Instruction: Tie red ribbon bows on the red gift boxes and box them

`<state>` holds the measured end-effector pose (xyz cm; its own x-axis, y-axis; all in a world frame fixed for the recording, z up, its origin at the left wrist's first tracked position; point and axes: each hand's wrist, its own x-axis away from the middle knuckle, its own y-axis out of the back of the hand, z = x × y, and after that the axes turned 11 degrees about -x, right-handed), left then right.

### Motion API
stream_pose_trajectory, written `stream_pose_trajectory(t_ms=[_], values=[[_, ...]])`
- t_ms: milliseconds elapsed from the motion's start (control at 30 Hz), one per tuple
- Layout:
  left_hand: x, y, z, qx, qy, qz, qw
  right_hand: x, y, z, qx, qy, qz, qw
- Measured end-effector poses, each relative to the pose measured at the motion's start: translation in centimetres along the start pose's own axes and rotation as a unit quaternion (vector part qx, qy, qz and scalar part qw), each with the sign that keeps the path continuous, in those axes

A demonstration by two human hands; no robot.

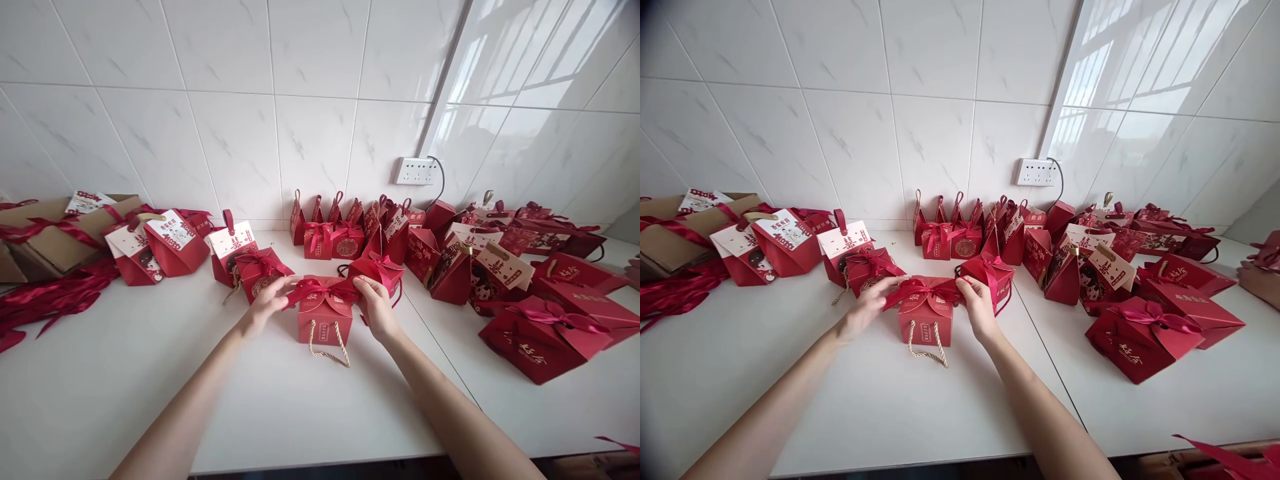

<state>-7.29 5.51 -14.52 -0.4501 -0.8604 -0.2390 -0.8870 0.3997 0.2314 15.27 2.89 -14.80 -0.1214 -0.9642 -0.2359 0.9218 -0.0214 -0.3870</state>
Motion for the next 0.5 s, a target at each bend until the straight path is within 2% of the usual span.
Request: stream_pose_trajectory(t_ms=[67,100,267,500], values=[[-0.1,0.1,0.0,0.035,0.026,-0.059,0.997,-0.1,0.0,0.0,-0.013,-0.015,0.001,1.0],[-0.2,-0.1,0.0,0.042,0.04,-0.068,0.996,-0.1,0.1,0.0,-0.018,-0.022,0.002,1.0],[0.1,-1.4,-0.6,0.061,0.093,-0.031,0.993,-0.1,0.3,-0.2,-0.041,-0.047,0.003,0.998],[0.1,-1.5,-1.7,0.143,0.078,-0.066,0.984,-0.5,0.4,0.1,-0.09,-0.048,-0.011,0.995]])
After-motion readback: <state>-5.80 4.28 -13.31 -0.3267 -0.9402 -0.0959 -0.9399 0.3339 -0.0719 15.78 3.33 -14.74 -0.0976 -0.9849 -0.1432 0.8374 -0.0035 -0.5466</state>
